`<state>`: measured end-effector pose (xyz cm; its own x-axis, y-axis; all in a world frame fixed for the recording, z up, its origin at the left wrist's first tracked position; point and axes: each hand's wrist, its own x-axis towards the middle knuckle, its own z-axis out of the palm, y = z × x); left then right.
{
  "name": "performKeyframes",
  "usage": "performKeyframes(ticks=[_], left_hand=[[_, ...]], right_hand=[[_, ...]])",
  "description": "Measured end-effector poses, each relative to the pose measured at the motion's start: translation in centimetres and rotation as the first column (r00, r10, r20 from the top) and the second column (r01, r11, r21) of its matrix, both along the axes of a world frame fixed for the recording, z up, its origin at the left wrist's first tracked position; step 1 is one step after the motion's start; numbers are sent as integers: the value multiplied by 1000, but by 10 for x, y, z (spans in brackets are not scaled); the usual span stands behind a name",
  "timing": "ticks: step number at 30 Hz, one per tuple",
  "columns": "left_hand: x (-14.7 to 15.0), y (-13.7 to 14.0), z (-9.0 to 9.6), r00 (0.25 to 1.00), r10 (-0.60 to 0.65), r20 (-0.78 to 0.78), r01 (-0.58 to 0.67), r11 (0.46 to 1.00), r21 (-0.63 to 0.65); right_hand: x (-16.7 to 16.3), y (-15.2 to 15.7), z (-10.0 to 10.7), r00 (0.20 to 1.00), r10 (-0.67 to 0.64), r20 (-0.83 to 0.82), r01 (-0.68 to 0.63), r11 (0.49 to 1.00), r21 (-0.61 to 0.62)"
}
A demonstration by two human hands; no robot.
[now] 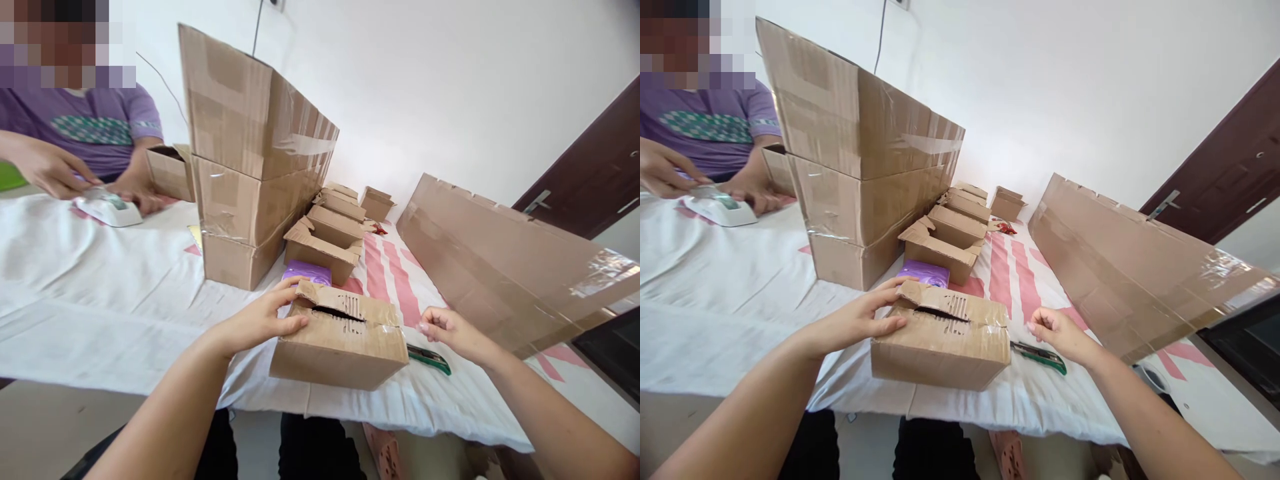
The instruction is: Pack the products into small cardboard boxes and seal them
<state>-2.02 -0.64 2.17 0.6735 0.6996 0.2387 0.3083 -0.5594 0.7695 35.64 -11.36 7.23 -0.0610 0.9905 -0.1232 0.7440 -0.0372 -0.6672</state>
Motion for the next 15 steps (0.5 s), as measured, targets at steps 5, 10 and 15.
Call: performKeyframes(ticks=[5, 10, 15], left_hand=[[0, 3, -4, 999, 22, -34, -24, 999, -47], [0, 4, -5, 999, 20, -42, -23, 998, -60], [1, 2, -2, 1000, 10, -25, -12, 999, -51]], right_hand=[[53, -39, -35, 961, -11, 277, 133, 894, -427], [79, -77, -73, 834, -85, 545, 324, 875, -359], [84, -86, -90, 703, -99, 704, 357, 906, -228]])
